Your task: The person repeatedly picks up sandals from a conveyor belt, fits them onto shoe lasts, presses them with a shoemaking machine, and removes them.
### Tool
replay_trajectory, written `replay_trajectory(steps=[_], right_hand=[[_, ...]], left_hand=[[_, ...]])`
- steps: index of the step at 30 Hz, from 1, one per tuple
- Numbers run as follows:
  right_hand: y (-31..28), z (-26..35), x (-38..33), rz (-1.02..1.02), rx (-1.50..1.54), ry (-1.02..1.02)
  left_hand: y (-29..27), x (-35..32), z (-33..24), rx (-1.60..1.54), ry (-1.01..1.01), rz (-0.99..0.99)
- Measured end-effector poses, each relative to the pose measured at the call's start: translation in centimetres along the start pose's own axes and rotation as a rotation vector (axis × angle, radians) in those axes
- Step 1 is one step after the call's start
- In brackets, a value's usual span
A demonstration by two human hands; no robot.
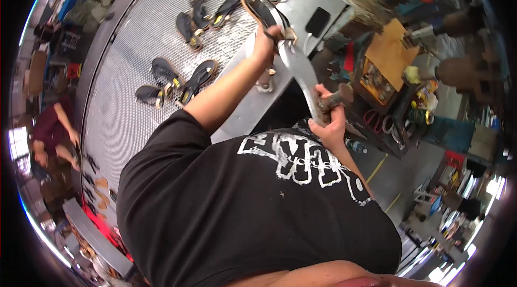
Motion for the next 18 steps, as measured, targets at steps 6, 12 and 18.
replay_trajectory(steps=[6, 12, 18], right_hand=[[-4.5, -2.1, -4.0, -0.215, -0.243, 0.104], [-10.8, -3.7, -5.2, -0.599, -0.461, 0.034], [-18.5, -9.3, -0.1, -0.612, -0.905, 0.044]], left_hand=[[12.4, -7.9, 9.8, 0.336, -0.078, 0.298], [14.8, -7.4, 12.8, 0.533, -0.576, 0.697], [13.3, -6.5, 14.3, 0.592, -0.487, 0.780]])
Point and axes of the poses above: each hand's wrist, its own x-axis towards the middle knuckle, its own y-axis out of the palm, z = x × y, the point moved 4 cm from there along x, towards the middle knuckle, and after that the axes turned 14 degrees about -y, right-handed, at the moved point
